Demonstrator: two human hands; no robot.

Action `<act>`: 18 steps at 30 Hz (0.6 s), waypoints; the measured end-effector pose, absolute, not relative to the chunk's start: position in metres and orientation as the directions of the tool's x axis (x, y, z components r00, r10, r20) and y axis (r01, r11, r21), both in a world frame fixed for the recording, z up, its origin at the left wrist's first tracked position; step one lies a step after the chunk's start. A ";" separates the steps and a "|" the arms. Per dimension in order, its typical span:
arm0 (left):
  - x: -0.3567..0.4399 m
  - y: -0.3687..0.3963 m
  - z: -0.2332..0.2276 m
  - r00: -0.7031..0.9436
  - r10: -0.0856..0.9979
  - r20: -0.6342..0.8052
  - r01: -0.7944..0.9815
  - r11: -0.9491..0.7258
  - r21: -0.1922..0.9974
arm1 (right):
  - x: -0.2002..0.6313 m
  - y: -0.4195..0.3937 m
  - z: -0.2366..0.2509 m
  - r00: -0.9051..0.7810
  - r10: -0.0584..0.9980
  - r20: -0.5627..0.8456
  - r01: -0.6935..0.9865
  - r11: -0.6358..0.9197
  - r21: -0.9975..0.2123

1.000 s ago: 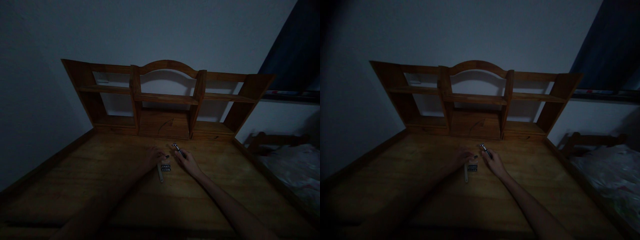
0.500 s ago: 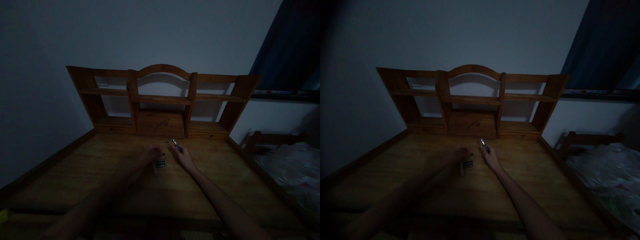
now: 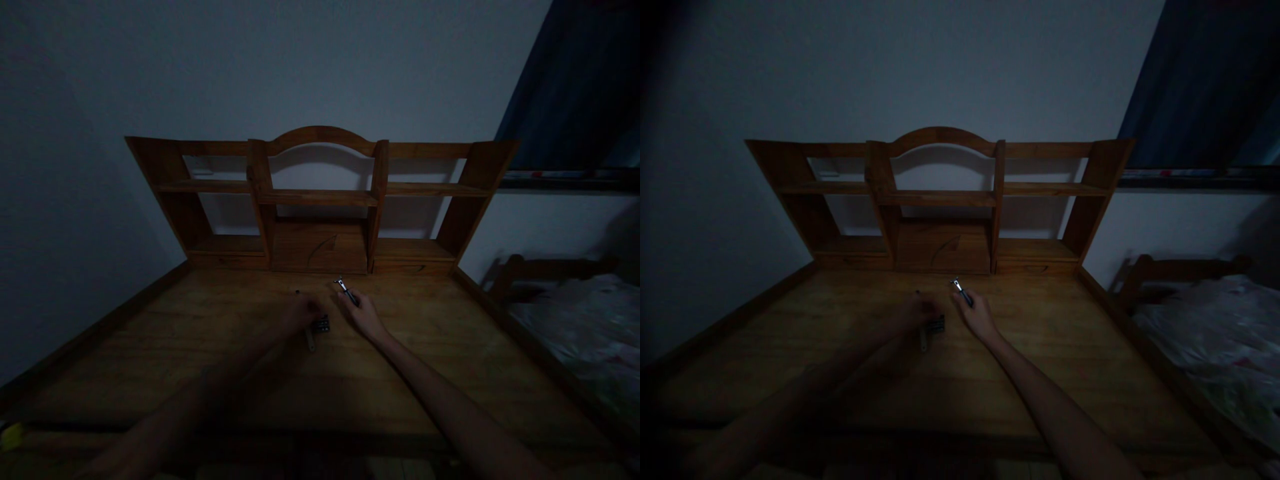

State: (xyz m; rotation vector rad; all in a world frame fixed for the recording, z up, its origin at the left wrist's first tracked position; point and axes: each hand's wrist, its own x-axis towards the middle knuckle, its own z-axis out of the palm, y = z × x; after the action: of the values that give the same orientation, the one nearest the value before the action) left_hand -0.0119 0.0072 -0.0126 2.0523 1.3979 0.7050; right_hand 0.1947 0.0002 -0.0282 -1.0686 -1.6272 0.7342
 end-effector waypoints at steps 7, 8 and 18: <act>-0.016 0.020 -0.022 0.295 0.954 0.043 0.639 -0.231 0.734 | 0.193 -0.002 -0.028 -0.103 0.911 0.400 0.299 0.412 -0.861; -0.018 0.025 -0.025 0.303 0.953 0.020 0.628 -0.215 0.748 | 0.193 -0.002 -0.028 -0.103 0.910 0.403 0.303 0.414 -0.858; -0.008 0.049 -0.039 0.339 0.938 -0.070 0.591 -0.155 0.792 | 0.190 -0.006 -0.027 -0.136 0.899 0.417 0.295 0.438 -0.849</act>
State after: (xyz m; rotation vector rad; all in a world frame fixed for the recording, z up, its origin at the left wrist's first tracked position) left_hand -0.0082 0.0490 -0.0392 1.8505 1.3473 0.5832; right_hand 0.1904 -0.0062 -0.0268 -1.0505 -1.6701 0.7402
